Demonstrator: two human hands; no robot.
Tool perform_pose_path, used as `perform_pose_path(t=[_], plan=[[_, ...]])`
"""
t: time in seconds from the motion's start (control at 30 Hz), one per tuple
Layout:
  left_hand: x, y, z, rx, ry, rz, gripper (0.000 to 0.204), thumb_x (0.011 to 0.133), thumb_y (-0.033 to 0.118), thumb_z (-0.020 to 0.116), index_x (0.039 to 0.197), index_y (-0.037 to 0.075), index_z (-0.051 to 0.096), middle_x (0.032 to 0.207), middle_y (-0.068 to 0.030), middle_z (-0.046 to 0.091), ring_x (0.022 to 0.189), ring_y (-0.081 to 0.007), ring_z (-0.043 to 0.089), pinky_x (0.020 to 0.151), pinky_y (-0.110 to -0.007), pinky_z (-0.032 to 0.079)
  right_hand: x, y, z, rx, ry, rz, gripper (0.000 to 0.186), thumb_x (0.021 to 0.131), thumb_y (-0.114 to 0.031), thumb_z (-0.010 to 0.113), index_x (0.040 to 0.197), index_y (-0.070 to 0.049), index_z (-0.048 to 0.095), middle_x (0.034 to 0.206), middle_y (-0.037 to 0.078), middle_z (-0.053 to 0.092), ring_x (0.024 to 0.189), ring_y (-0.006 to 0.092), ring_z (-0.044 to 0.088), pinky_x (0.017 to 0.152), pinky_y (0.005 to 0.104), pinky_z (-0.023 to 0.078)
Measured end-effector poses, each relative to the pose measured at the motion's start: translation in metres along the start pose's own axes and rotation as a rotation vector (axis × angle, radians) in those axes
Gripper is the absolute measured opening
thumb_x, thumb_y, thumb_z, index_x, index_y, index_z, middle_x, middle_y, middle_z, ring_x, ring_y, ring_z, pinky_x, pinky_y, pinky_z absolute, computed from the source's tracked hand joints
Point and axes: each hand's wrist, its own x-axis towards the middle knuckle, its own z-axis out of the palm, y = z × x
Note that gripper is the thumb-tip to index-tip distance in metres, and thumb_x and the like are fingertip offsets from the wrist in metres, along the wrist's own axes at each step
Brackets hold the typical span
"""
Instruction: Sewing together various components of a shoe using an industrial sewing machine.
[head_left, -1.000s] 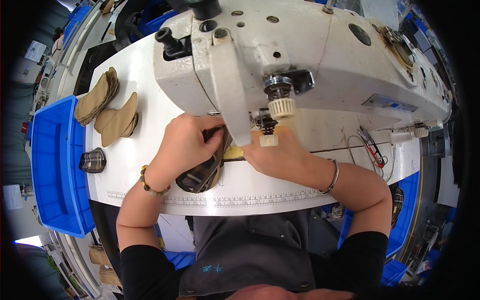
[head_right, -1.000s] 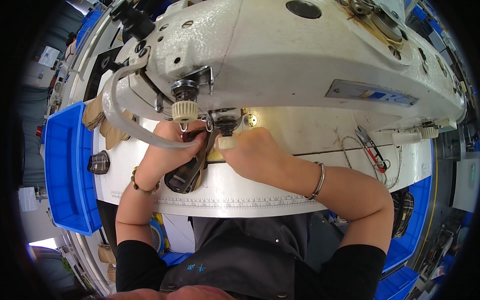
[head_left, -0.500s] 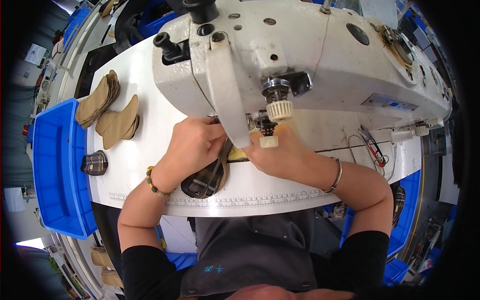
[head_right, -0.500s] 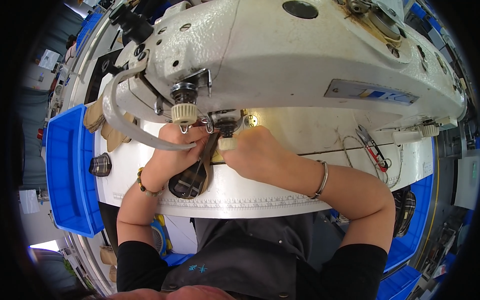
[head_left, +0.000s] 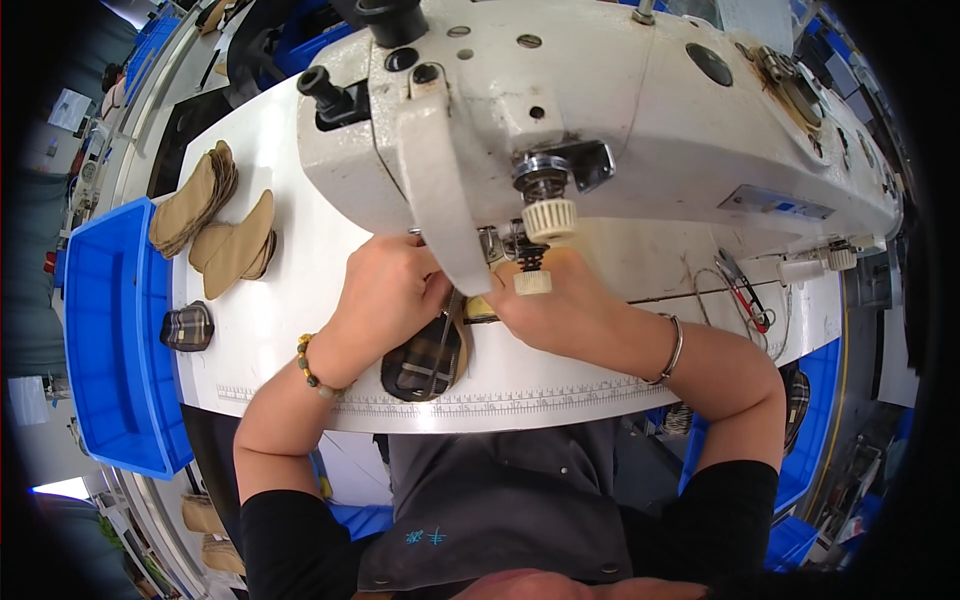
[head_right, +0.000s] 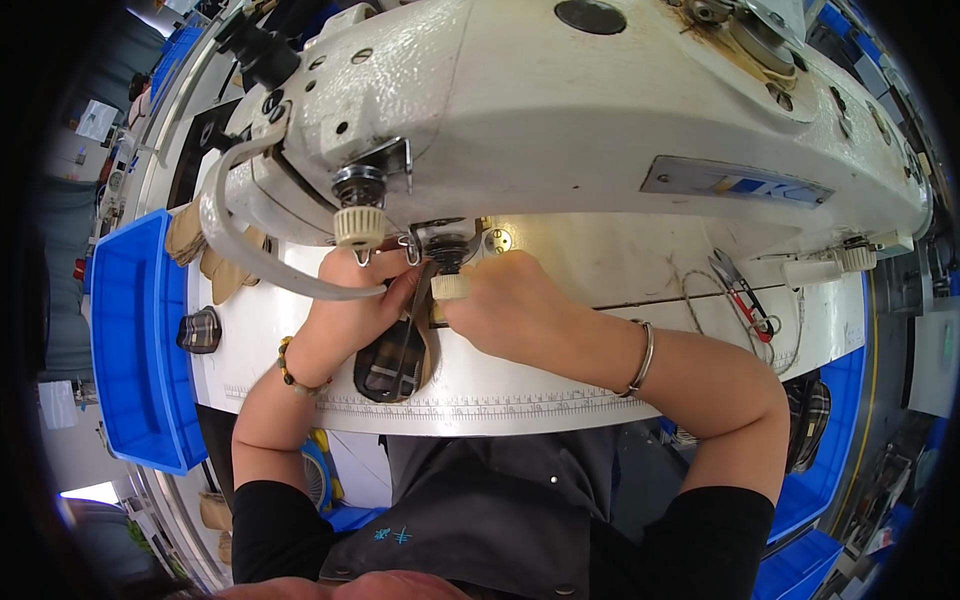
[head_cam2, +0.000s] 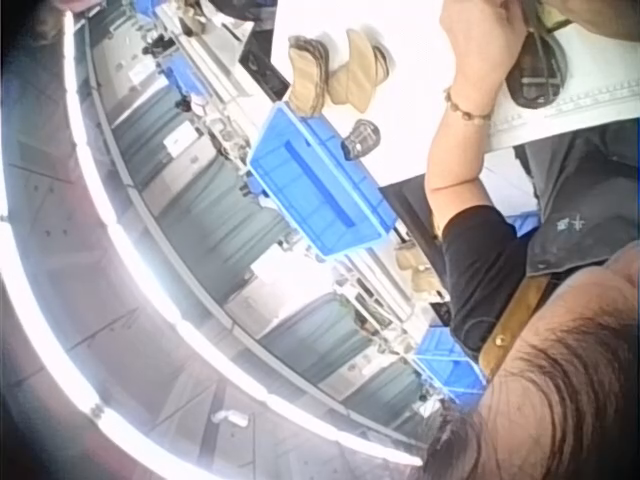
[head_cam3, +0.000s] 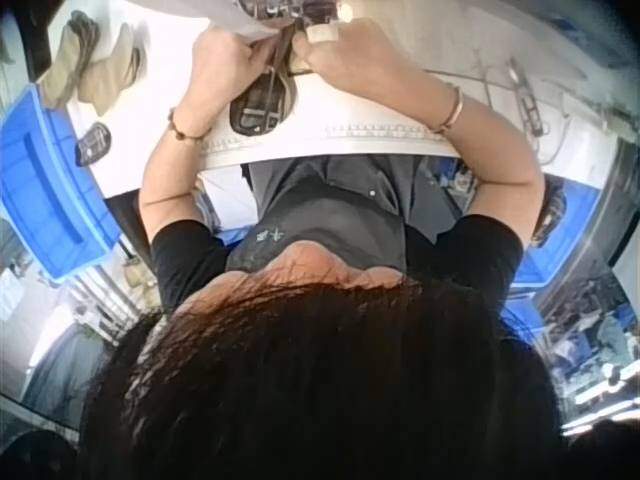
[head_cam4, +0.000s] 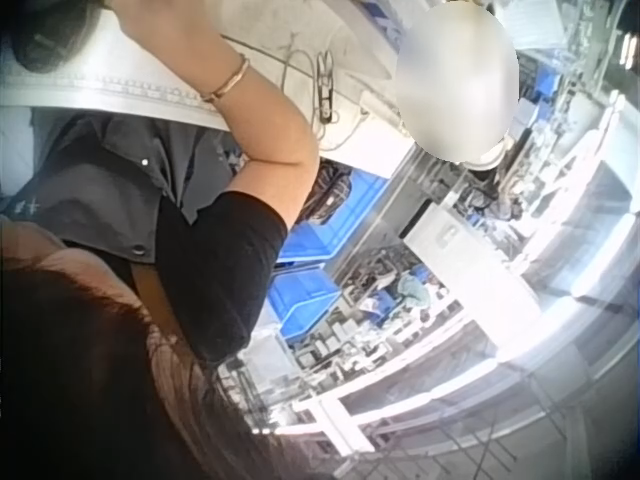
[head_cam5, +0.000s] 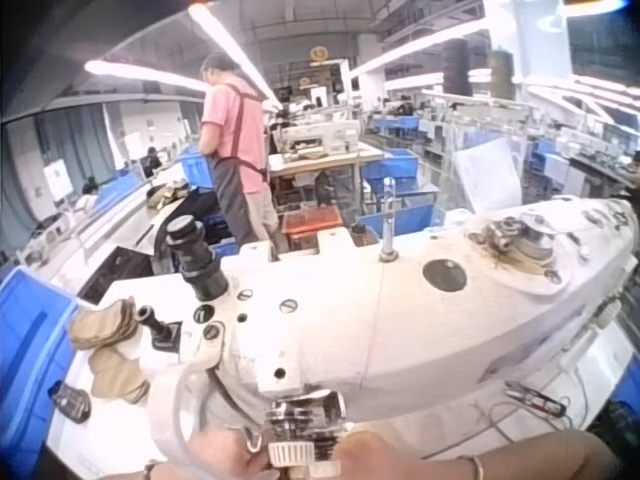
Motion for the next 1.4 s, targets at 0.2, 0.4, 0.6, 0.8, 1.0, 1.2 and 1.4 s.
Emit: perform_pose_path(t=[0.2,0.4,0.6,0.8,1.0,1.2,1.4], plan=[[-0.001,-0.008,-0.010,-0.192,-0.015,-0.054,0.013,0.083,0.009,0.073,0.094,0.003,0.072,0.084,-0.0109,0.070,0.071,-0.0280,0.067,0.062,-0.037,0.053,-0.002,0.000,0.005,0.016,0.027,0.047,0.006,0.068,-0.014,0.066,0.068,-0.009,0.068,0.064,0.011,0.058,0.059,0.0277,0.063,0.051,0.0401,0.051],[0.002,-0.014,-0.024,-0.869,-0.181,-0.597,0.021,0.097,0.010,0.055,0.108,-0.001,0.069,0.088,-0.0062,0.071,0.074,-0.0086,0.064,0.061,-0.026,0.054,0.004,-0.005,-0.012,-0.062,0.074,0.095,0.010,0.072,-0.016,0.066,0.076,-0.008,0.069,0.064,0.009,0.057,0.057,0.0257,0.063,0.050,0.0380,0.050],[0.001,-0.005,-0.025,-0.922,-0.281,-0.704,0.020,0.095,0.013,0.060,0.110,0.003,0.069,0.093,-0.0055,0.070,0.074,-0.0128,0.063,0.063,-0.027,0.054,0.009,-0.006,-0.010,-0.163,0.178,-0.134,0.011,0.072,-0.017,0.065,0.074,-0.006,0.065,0.065,0.005,0.052,0.057,0.0196,0.059,0.047,0.0340,0.048],[-0.005,0.014,-0.029,-0.017,0.012,0.266,0.012,0.074,0.022,0.080,0.075,0.013,0.072,0.100,-0.0047,0.067,0.091,-0.0207,0.063,0.071,-0.036,0.045,0.000,-0.019,-0.003,-0.140,0.241,-0.385,0.010,0.070,-0.016,0.063,0.068,-0.007,0.059,0.068,0.002,0.046,0.058,0.0142,0.053,0.046,0.0292,0.042],[0.001,-0.004,-0.033,-0.003,0.263,0.526,0.021,0.074,0.015,0.075,0.061,0.009,0.060,0.076,-0.0031,0.059,0.077,-0.0235,0.062,0.073,-0.038,0.049,0.000,-0.018,-0.010,-0.123,0.309,-0.417,0.009,0.073,-0.015,0.064,0.072,-0.007,0.061,0.068,0.000,0.049,0.055,0.0108,0.051,0.046,0.0261,0.038],[-0.002,-0.005,-0.052,-0.020,0.161,0.445,0.018,0.070,0.014,0.078,0.067,0.008,0.061,0.066,-0.0020,0.056,0.063,-0.0215,0.058,0.068,-0.034,0.049,0.002,-0.020,-0.010,-0.113,0.391,-0.352,0.008,0.079,-0.012,0.065,0.074,-0.007,0.062,0.068,0.000,0.051,0.054,0.0111,0.053,0.045,0.0253,0.039],[-0.013,0.028,-0.035,0.203,0.032,0.356,0.029,0.066,0.016,0.067,0.093,0.009,0.072,0.084,0.0018,0.062,0.082,-0.0146,0.058,0.080,-0.030,0.047,0.000,-0.019,-0.005,-0.051,0.402,-0.328,0.008,0.072,-0.013,0.064,0.071,-0.007,0.059,0.064,0.001,0.046,0.051,0.0120,0.050,0.044,0.0262,0.039]])
